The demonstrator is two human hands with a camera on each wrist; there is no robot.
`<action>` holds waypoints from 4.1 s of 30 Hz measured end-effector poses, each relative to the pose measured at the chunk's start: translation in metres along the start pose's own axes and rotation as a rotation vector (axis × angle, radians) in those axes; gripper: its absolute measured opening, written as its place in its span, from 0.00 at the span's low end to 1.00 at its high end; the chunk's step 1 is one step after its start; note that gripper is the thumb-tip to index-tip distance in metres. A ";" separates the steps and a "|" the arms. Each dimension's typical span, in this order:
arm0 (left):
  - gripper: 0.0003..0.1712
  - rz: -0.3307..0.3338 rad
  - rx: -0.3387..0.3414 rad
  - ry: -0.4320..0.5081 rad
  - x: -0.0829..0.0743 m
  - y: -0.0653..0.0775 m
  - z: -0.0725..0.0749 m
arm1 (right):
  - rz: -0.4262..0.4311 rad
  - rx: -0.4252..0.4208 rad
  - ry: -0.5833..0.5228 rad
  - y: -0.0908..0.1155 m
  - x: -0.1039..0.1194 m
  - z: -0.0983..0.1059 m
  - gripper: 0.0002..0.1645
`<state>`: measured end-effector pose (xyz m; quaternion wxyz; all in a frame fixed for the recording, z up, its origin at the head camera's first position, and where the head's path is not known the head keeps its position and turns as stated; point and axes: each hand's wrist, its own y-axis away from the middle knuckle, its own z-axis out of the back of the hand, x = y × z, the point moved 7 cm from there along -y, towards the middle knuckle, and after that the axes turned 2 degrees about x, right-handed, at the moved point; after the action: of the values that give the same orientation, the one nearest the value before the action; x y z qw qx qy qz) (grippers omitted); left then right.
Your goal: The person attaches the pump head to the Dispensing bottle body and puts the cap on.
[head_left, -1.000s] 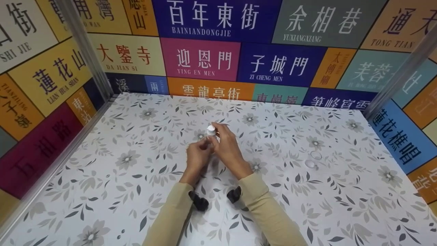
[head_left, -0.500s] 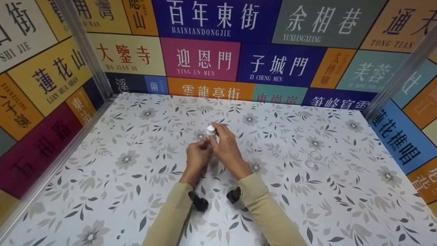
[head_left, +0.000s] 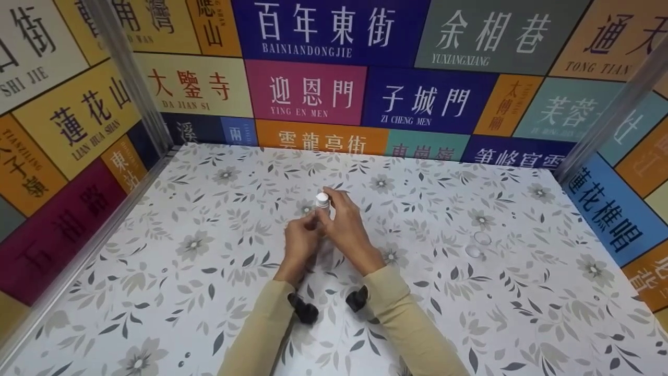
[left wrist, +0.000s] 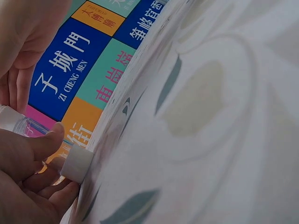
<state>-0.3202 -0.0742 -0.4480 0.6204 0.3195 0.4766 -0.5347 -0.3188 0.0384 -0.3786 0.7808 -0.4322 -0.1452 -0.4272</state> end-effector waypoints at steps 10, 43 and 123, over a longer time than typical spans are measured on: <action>0.17 -0.038 -0.013 0.001 -0.002 0.000 0.001 | 0.007 0.000 -0.032 0.000 0.001 0.000 0.22; 0.15 -0.018 -0.022 -0.015 -0.001 0.000 0.000 | 0.002 0.010 -0.044 0.000 -0.001 0.000 0.21; 0.19 0.020 -0.013 -0.011 0.001 0.000 0.000 | -0.019 -0.018 -0.062 -0.002 -0.002 0.003 0.26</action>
<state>-0.3196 -0.0748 -0.4487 0.6303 0.3175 0.4734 -0.5271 -0.3210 0.0417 -0.3766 0.7680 -0.4509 -0.1694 -0.4221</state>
